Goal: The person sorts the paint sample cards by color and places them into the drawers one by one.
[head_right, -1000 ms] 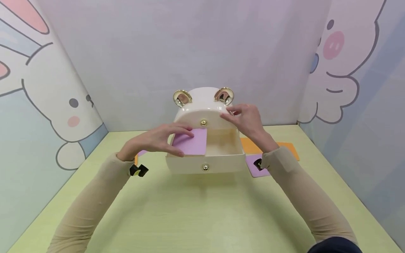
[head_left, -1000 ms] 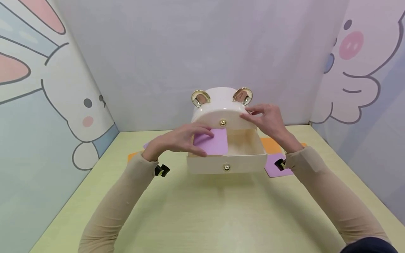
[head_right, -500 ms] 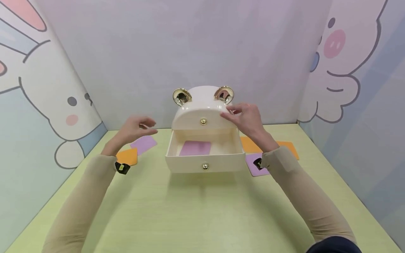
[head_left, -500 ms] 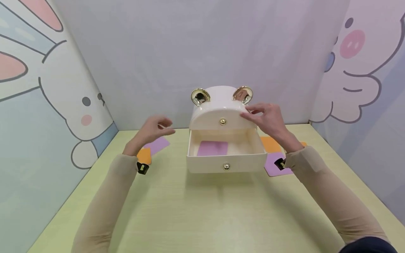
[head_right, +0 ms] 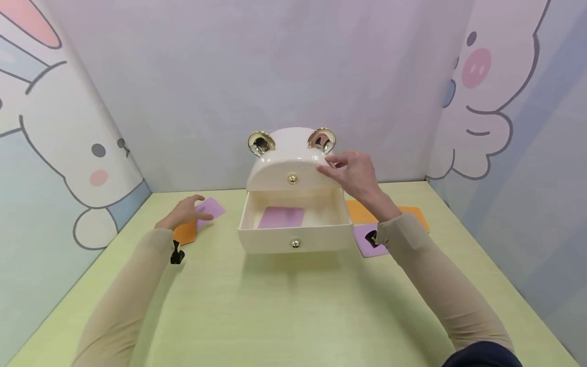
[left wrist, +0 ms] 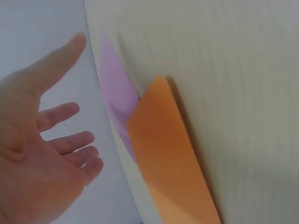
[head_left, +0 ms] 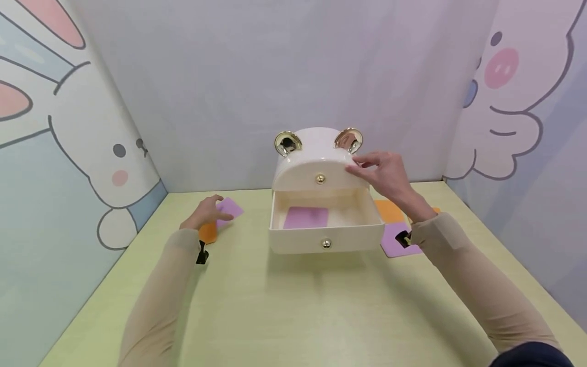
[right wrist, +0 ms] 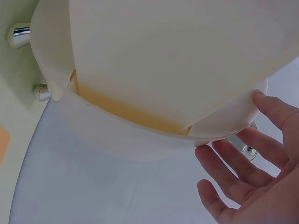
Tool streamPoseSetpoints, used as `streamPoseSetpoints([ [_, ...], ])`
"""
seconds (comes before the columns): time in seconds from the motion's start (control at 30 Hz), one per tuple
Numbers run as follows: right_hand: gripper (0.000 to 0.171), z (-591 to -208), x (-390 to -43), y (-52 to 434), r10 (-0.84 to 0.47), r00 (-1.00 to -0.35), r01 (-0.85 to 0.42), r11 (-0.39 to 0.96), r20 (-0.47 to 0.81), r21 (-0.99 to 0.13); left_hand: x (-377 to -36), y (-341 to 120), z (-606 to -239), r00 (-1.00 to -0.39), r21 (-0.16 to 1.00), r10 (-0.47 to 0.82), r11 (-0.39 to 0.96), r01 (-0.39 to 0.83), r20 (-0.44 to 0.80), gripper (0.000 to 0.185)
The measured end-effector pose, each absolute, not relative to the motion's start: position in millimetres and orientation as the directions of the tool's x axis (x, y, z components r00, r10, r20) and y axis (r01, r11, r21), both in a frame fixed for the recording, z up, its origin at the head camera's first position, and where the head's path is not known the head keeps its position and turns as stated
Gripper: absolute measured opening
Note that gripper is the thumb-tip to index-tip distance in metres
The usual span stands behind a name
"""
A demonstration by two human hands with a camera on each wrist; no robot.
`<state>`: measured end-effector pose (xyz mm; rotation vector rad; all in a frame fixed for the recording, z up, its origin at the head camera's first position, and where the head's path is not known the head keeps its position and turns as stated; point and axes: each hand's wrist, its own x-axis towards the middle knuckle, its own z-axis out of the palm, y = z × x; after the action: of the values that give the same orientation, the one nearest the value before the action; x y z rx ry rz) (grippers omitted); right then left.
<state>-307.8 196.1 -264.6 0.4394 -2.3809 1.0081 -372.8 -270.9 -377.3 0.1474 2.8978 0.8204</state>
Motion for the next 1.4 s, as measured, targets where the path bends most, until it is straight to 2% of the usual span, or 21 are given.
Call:
streamPoseSetpoints([
  [0.33,0.031,-262,-307,195,-0.107,-0.803,-0.488,0.682,0.586,-0.545,-377,-279,-386,-0.977,0.513,0.142,0.857,0.042,-0.157,0.089],
  [0.7,0.031,-262,-306,196,-0.106,-0.821,-0.466,0.692,0.561,-0.551,-386,-284,-393,-0.97,0.506,0.147,0.862,0.03,-0.192,0.09],
  [1.4,0.029,-265,-305,195,-0.092,-0.812,-0.473,0.682,0.577,-0.557,-384,-281,-400,-0.974,0.45,0.163,0.89,0.076,-0.158,0.09],
])
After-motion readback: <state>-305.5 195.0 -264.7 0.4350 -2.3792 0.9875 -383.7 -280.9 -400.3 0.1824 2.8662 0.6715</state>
